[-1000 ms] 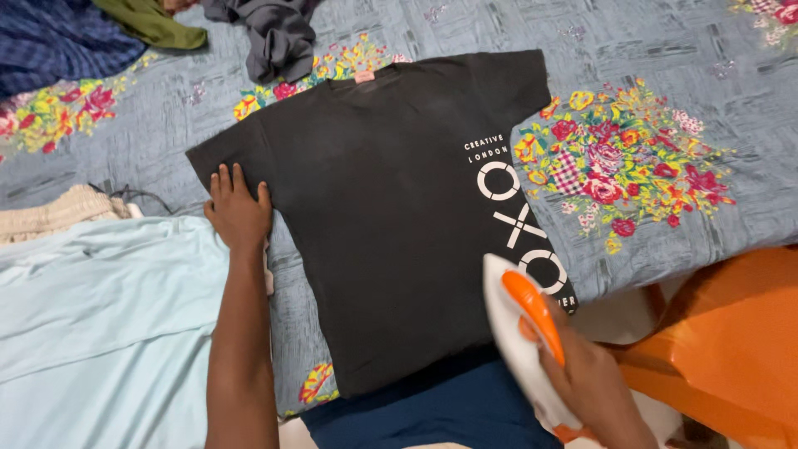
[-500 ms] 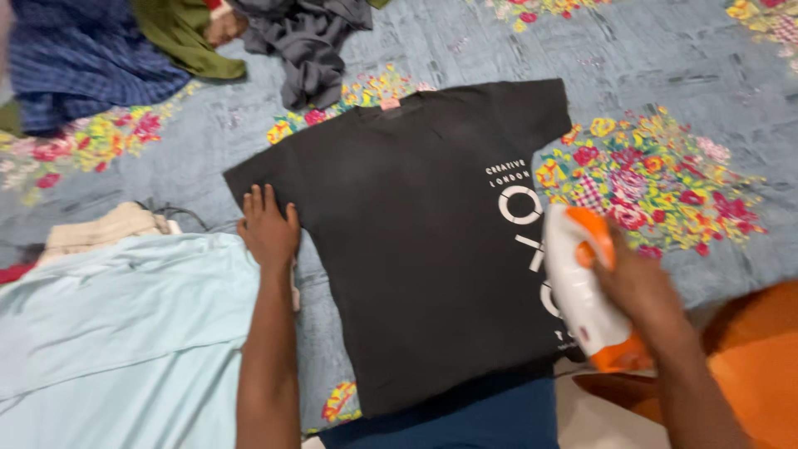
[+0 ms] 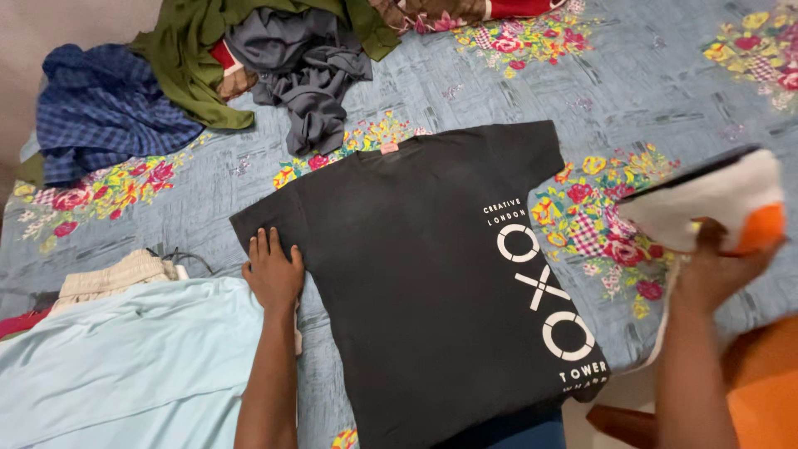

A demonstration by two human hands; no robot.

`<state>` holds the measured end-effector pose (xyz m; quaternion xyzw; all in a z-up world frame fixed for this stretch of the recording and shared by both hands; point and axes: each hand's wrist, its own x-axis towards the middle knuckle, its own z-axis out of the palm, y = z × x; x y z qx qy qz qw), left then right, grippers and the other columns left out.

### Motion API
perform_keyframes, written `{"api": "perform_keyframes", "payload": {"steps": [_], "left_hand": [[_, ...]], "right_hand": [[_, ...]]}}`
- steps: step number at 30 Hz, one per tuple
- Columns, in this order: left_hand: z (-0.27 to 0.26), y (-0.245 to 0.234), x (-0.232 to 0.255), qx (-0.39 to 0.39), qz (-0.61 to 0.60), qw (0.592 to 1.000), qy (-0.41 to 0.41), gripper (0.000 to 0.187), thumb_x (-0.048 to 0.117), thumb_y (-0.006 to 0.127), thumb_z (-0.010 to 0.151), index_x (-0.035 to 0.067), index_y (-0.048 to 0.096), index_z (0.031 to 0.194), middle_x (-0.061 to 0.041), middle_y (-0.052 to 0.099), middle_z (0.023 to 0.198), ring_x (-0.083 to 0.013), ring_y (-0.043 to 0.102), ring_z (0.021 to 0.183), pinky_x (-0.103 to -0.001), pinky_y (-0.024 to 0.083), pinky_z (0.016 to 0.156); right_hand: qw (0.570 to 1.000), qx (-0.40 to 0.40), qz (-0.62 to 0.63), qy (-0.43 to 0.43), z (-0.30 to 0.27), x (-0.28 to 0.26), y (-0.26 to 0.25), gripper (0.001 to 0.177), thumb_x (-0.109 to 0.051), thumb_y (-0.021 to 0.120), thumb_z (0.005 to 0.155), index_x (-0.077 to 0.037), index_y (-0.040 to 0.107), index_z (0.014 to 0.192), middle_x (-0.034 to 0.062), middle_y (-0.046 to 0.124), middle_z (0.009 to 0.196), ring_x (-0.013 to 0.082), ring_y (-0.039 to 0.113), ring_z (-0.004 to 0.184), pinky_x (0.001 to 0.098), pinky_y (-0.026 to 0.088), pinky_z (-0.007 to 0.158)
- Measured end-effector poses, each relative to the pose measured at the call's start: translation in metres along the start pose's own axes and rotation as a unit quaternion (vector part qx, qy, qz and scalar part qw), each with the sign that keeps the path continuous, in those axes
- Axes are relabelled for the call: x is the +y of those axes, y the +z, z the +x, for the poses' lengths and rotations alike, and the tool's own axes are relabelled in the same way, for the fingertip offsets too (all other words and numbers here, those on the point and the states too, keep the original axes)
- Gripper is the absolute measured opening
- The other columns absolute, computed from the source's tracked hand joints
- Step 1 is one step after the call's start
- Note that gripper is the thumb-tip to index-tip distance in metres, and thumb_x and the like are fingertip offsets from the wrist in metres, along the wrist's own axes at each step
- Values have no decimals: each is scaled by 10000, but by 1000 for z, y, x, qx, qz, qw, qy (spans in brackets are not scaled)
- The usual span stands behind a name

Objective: The person irons a black t-shirt and then a green long-sleeved shirt on a bed. They smooth the garments with their hands, use an electric iron to press the fabric, and button the collar of the green shirt.

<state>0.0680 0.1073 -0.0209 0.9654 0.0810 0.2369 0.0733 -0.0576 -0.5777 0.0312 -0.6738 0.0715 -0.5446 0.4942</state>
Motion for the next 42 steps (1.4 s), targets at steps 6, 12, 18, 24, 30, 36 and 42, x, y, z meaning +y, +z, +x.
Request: {"api": "perform_keyframes", "payload": {"steps": [6, 12, 18, 24, 30, 36, 42], "left_hand": [[2, -3, 1, -13, 14, 1000, -5, 607, 396, 602, 948, 114, 563, 1484, -106, 489, 1590, -267, 411, 1478, -545, 354, 1086], [1, -7, 3, -30, 2, 999, -14, 612, 386, 593, 944, 106, 555, 1487, -109, 471, 1601, -267, 391, 1486, -547, 343, 1093], [1, -5, 1, -26, 2, 1000, -10, 615, 391, 590, 948, 97, 555, 1488, -111, 474, 1599, -271, 390, 1491, -548, 351, 1094], [1, -12, 4, -4, -7, 1000, 0, 610, 393, 600, 928, 90, 581, 1458, -124, 502, 1570, -284, 420, 1459, -558, 359, 1075], [58, -15, 8, -114, 64, 990, -51, 546, 561, 626, 969, 87, 654, 1240, -136, 620, 1298, -322, 549, 1262, -608, 401, 1031], [114, 39, 0, 24, -15, 998, 62, 588, 509, 699, 875, 76, 673, 1272, -148, 642, 1208, -339, 579, 1134, -610, 409, 880], [131, 57, 25, -32, -12, 999, 6, 489, 532, 715, 897, 122, 678, 1159, -113, 637, 1092, -327, 570, 1078, -540, 420, 892]], "right_hand": [[998, 32, 41, 29, -18, 74, 30, 698, 73, 658, 1052, 14, 274, 1633, 168, 462, 1633, 270, 535, 1474, 387, 457, 1285], [997, 24, -43, 51, -5, 90, 10, 805, 134, 633, 964, 19, 254, 1664, 188, 396, 1690, 316, 492, 1583, 422, 384, 1344], [997, -28, -65, 26, -7, 91, 3, 913, 71, 791, 954, 55, 157, 1610, 212, 350, 1690, 345, 427, 1573, 438, 345, 1375], [940, 53, -325, -87, -9, 36, 10, 643, -45, 731, 943, 34, 396, 1487, 180, 481, 1392, 312, 518, 1279, 407, 446, 1112], [941, -244, -206, -109, -23, -35, 136, 107, -63, 728, 996, -10, 689, 1081, 131, 668, 1009, 235, 646, 877, 365, 517, 834], [859, -391, -304, -125, -12, 32, 273, 364, -250, 757, 912, -101, 713, 1242, 148, 688, 1253, 371, 621, 1147, 499, 498, 951], [801, -418, -396, -163, 17, 109, 342, 535, -352, 793, 841, -205, 693, 1345, 165, 645, 1358, 397, 584, 1212, 594, 460, 881]]}}
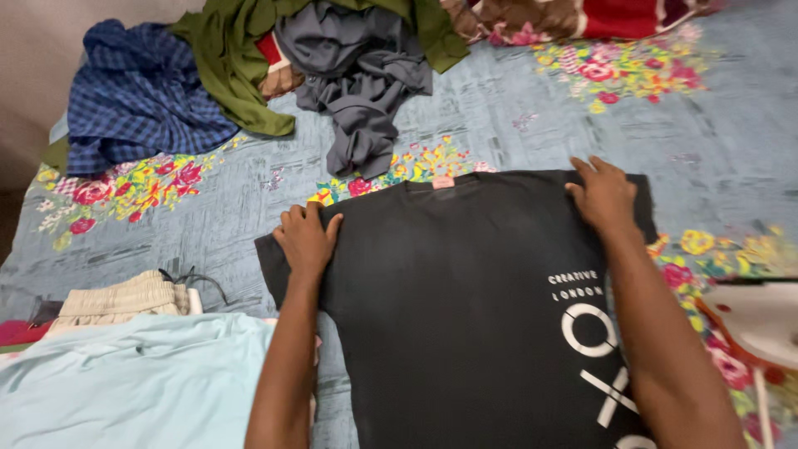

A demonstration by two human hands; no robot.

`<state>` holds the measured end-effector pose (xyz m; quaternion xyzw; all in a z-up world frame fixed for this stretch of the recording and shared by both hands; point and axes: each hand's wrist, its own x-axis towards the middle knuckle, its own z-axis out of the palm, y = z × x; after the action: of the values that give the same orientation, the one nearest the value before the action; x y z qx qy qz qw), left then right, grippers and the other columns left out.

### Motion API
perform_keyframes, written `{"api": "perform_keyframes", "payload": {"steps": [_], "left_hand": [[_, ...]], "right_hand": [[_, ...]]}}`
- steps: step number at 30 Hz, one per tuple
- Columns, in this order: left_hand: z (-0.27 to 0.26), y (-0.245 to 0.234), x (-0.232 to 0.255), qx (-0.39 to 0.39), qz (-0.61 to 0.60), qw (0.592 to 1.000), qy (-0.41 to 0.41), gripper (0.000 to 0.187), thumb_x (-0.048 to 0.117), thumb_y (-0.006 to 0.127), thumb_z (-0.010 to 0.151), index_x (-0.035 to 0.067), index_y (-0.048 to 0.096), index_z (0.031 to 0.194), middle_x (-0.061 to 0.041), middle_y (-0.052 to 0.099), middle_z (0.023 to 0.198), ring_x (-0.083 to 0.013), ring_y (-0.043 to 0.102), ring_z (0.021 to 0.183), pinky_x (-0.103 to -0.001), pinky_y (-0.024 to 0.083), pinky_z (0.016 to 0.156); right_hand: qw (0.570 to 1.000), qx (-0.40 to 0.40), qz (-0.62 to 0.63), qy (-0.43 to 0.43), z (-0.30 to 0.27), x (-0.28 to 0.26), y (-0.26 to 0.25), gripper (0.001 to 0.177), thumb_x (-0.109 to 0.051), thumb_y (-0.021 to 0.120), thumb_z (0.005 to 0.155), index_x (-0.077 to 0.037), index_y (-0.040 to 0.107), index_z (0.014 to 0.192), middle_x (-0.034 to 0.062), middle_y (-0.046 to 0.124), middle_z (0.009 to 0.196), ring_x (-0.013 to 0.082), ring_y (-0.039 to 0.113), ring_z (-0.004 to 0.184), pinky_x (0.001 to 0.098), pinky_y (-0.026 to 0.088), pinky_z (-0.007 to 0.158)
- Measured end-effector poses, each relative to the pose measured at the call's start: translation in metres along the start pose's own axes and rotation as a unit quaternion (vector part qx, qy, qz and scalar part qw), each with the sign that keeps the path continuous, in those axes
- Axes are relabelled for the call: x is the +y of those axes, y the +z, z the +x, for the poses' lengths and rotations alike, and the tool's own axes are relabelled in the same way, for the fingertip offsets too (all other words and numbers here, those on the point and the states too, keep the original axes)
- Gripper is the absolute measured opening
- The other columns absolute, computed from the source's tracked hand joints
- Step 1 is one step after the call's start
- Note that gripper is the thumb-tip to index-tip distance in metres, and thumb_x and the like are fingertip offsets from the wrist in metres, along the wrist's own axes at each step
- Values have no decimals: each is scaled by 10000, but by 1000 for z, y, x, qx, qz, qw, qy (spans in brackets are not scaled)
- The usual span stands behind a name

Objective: The person irons a black t-shirt and then a green long-sleeved shirt on a bed. They smooth the garments with their hands, use an electric iron to press the fabric, and button the collar of the green shirt.

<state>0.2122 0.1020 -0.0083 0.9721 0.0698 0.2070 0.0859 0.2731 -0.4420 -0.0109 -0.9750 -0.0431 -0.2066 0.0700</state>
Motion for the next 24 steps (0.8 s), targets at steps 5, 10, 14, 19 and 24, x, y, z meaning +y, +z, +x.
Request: {"api": "perform_keyframes", "payload": {"steps": [5, 10, 14, 19, 24], "left_hand": [[-1, 5, -2, 44, -1, 997, 59, 371, 406, 734, 932, 78, 635, 1076, -109, 637, 1064, -313, 571, 1063, -507, 423, 916], [-1, 18, -11, 13, -74, 997, 24, 329, 355, 737, 938, 81, 606, 1065, -91, 693, 967, -325, 627, 981, -531, 419, 928], [7, 16, -18, 4, -173, 985, -1, 352, 340, 743, 933, 61, 578, 1069, -151, 719, 907, -393, 673, 872, -548, 453, 764], [-2, -47, -28, 11, -293, 955, -42, 349, 360, 762, 935, 73, 578, 1010, -191, 695, 823, -418, 672, 775, -481, 488, 679], [-9, -168, -44, 77, -370, 925, 28, 318, 325, 772, 949, 58, 601, 972, -83, 623, 764, -179, 561, 707, -349, 480, 665]], "right_hand": [[993, -109, 35, 16, 17, 21, 22, 372, -406, 810, 875, -165, 720, 1143, 157, 699, 1216, 359, 657, 1152, 497, 525, 952], [991, -99, 80, 43, 8, 15, -7, 337, -348, 764, 988, -58, 639, 1106, 215, 701, 887, 454, 665, 882, 537, 509, 771], [995, -21, 94, -20, -3, -2, -65, 288, -286, 746, 975, -53, 593, 1048, 214, 683, 881, 465, 657, 867, 539, 504, 750], [995, 28, 92, -36, -20, -18, -149, 256, -246, 746, 982, -52, 590, 1041, 208, 685, 901, 462, 660, 862, 533, 504, 726], [977, 138, 123, -108, -42, -29, -233, 260, -193, 778, 1041, -29, 646, 1192, 201, 706, 970, 412, 688, 917, 490, 530, 781]]}}
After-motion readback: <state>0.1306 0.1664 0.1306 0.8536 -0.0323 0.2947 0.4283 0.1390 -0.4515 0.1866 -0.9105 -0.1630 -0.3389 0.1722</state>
